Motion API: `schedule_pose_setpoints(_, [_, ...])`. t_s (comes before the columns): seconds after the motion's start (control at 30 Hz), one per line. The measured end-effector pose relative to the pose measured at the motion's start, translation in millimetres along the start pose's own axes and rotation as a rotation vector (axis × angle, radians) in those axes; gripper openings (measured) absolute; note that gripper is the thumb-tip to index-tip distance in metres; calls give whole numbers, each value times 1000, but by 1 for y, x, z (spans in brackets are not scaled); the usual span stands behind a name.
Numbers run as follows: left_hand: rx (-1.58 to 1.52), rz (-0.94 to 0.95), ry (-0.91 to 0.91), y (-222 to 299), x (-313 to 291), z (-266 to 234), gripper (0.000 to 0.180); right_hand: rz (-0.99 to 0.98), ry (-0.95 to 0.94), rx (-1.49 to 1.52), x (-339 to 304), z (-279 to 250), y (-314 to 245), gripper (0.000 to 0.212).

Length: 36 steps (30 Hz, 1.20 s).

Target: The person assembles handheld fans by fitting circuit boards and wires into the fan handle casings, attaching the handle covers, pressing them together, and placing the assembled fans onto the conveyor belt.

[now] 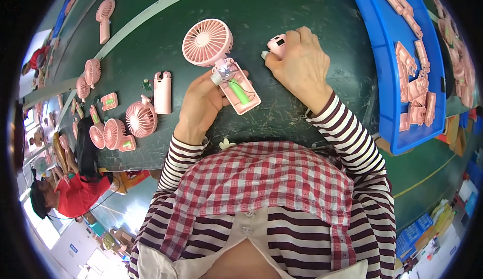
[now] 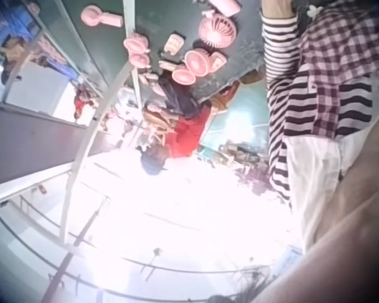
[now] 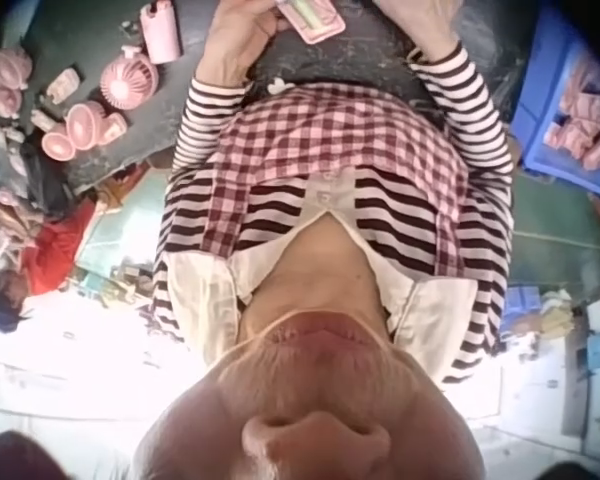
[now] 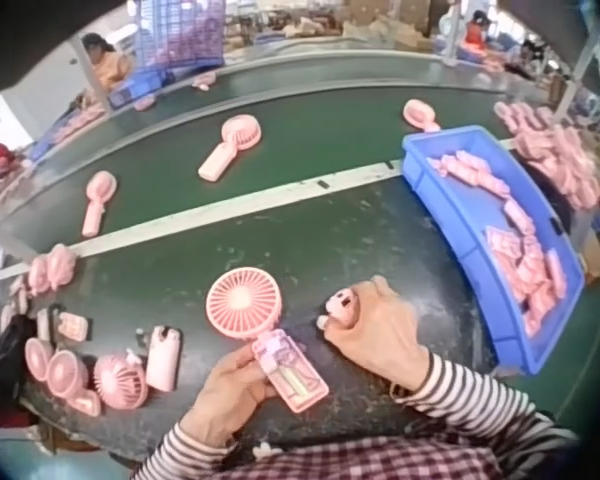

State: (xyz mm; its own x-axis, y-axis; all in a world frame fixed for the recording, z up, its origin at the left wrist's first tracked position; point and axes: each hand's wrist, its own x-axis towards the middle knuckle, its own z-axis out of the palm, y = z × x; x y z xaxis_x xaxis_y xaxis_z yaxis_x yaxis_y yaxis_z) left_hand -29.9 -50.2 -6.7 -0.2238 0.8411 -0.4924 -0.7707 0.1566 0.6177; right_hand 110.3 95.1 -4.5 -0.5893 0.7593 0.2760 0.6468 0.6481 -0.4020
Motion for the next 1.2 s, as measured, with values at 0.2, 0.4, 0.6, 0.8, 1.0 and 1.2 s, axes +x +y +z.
schedule_pose_setpoints(0.2, [133,45,21,1,-3,0,33,-460,14,470,-1,-3,-13,22])
schedule_pose_setpoints(0.4, [172,-14,-14,4,-3,11,31,-574,-125,457,-6,-5,-16,16])
schedule_pose_setpoints(0.6, [215,-45,10,2,1,8,30,-663,-30,370,-5,-5,-20,18])
schedule_pose_setpoints(0.8, [235,-25,-72,2,-1,7,31,-688,-94,344,-6,-3,-19,23])
schedule_pose_setpoints(1.0, [225,23,-131,-2,2,2,36,-708,-93,335,-2,-2,-18,27])
schedule_pose_setpoints(1.2, [229,74,-176,-1,3,1,37,-682,-100,424,4,-7,-18,21])
